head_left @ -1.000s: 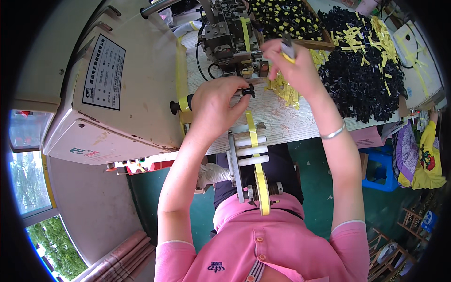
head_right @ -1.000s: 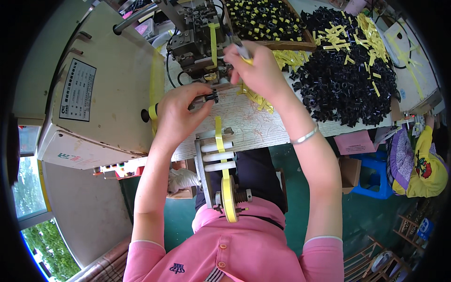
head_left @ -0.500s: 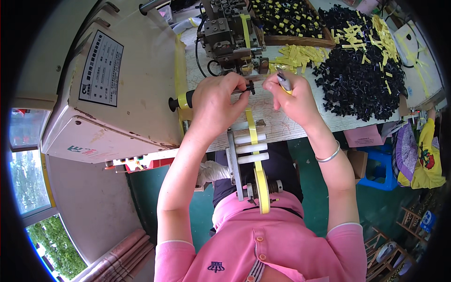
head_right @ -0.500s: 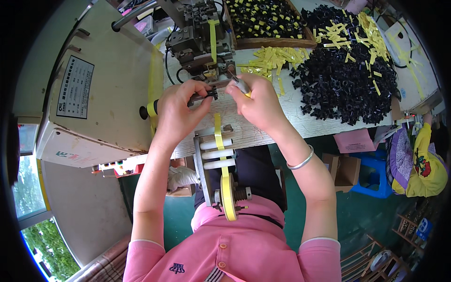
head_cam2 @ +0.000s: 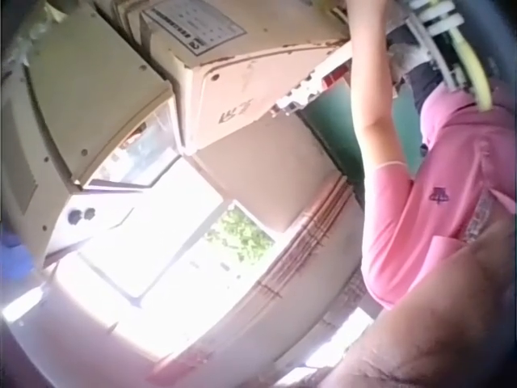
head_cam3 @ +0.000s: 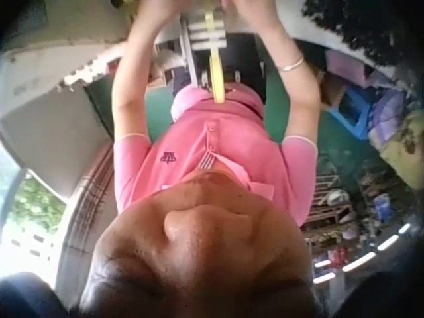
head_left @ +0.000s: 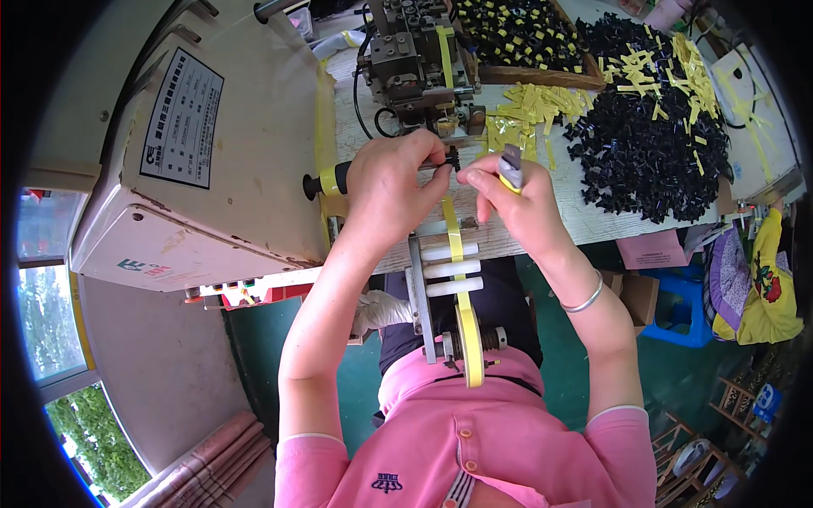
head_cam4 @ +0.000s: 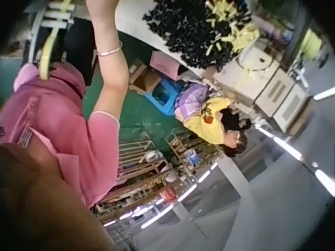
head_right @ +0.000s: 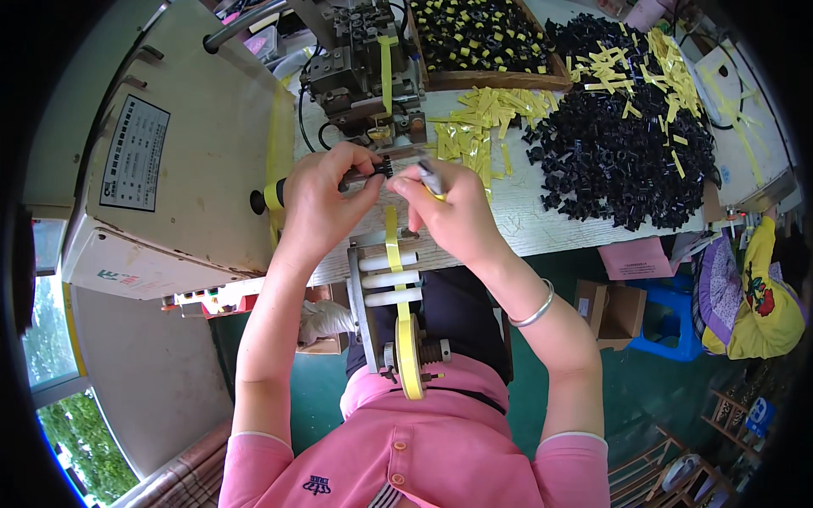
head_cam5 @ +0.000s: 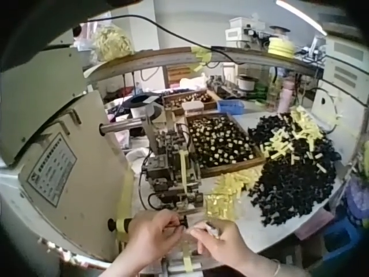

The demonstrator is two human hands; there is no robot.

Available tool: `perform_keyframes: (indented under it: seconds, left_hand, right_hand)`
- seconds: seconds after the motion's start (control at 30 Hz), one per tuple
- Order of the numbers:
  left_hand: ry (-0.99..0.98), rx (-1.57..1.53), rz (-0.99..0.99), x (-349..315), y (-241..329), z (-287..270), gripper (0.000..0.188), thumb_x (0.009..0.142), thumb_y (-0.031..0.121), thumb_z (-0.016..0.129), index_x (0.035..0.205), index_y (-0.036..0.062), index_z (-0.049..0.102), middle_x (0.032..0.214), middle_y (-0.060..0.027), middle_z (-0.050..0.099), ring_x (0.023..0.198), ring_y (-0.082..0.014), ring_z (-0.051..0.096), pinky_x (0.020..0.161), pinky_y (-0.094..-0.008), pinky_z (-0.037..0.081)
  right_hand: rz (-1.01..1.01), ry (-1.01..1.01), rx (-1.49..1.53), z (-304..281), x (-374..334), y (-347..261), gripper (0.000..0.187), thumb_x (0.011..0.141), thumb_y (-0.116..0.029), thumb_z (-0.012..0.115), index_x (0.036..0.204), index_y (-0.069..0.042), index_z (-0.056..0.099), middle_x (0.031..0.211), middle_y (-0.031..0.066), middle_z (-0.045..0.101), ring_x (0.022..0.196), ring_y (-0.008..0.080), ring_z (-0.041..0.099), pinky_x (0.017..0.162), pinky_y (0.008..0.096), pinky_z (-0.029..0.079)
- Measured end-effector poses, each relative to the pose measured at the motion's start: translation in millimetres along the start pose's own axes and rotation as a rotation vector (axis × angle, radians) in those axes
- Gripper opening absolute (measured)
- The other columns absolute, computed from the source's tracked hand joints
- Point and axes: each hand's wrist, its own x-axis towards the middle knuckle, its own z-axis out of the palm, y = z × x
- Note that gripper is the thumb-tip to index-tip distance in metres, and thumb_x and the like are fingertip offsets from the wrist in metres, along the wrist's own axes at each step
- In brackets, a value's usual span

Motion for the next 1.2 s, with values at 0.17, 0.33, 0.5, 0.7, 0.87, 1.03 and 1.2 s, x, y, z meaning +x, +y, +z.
perform_keyframes:
  seconds: [0.17, 0.33, 0.5, 0.7, 0.87, 1.03, 1.2]
  left_hand:
    - [0.016, 0.015, 0.004, 2, 4, -1, 0.014, 0.069, 0.011, 0.069, 0.079, 0.0094, 0.059, 0.068, -0.0043, 0.062, 0.064, -0.0264, 0.061, 0.061, -0.0380, 0.044]
    - [-0.022, -0.163, -0.104, 5, 5, -2, 0.009, 0.070, 0.010, 0.068, 0.074, 0.0059, 0.062, 0.070, -0.0059, 0.064, 0.064, -0.0261, 0.062, 0.061, -0.0364, 0.046]
    - [-0.052, -0.155, -0.145, 7, 4, -4, 0.009, 0.073, 0.005, 0.067, 0.079, 0.0004, 0.062, 0.070, -0.0056, 0.063, 0.061, -0.0121, 0.060, 0.058, -0.0235, 0.045]
    - [0.013, -0.178, -0.167, 7, 7, 3, 0.008, 0.068, 0.008, 0.066, 0.070, 0.0052, 0.059, 0.066, -0.0074, 0.061, 0.056, -0.0282, 0.059, 0.052, -0.0343, 0.045]
    - [0.020, -0.166, -0.145, 8, 6, 4, 0.007, 0.067, 0.007, 0.065, 0.069, 0.0050, 0.058, 0.064, -0.0073, 0.060, 0.054, -0.0279, 0.058, 0.053, -0.0348, 0.045]
    - [0.014, -0.109, -0.087, 5, 5, 3, 0.007, 0.067, 0.007, 0.065, 0.071, 0.0064, 0.059, 0.070, -0.0046, 0.062, 0.063, -0.0262, 0.060, 0.061, -0.0350, 0.043]
    - [0.050, -0.004, 0.031, 2, 5, 1, 0.010, 0.069, 0.006, 0.067, 0.076, 0.0075, 0.060, 0.074, -0.0030, 0.063, 0.067, -0.0249, 0.060, 0.066, -0.0351, 0.042]
  right_hand:
    - [-0.210, 0.092, -0.326, 5, 19, -7, 0.013, 0.088, -0.010, 0.060, 0.086, 0.002, 0.065, 0.075, 0.0058, 0.064, 0.061, 0.0110, 0.057, 0.058, 0.0246, 0.044]
    - [-0.273, 0.119, -0.453, 2, 35, -6, 0.013, 0.086, -0.010, 0.062, 0.087, 0.003, 0.064, 0.078, 0.0080, 0.065, 0.074, 0.0144, 0.060, 0.070, 0.0270, 0.047]
    - [-0.327, 0.095, -0.527, 4, 37, -11, 0.013, 0.085, -0.011, 0.063, 0.087, 0.002, 0.065, 0.081, 0.0100, 0.066, 0.075, 0.0176, 0.061, 0.071, 0.0286, 0.047]
    - [-0.296, 0.052, -0.570, -3, 28, -18, 0.011, 0.084, -0.010, 0.064, 0.086, 0.001, 0.066, 0.082, 0.0095, 0.066, 0.078, 0.0190, 0.062, 0.073, 0.0290, 0.047]
    - [-0.226, 0.053, -0.597, -12, 23, -18, 0.009, 0.082, -0.008, 0.065, 0.085, 0.000, 0.066, 0.080, 0.0083, 0.065, 0.077, 0.0176, 0.061, 0.073, 0.0288, 0.046]
    - [-0.274, 0.055, -0.572, -11, 22, -15, 0.006, 0.081, -0.006, 0.065, 0.082, 0.000, 0.064, 0.077, 0.0068, 0.064, 0.073, 0.0157, 0.060, 0.069, 0.0278, 0.045]
    - [-0.314, 0.065, -0.558, -10, 23, -12, 0.005, 0.081, -0.005, 0.064, 0.079, 0.000, 0.062, 0.072, 0.0048, 0.061, 0.067, 0.0118, 0.056, 0.063, 0.0265, 0.044]
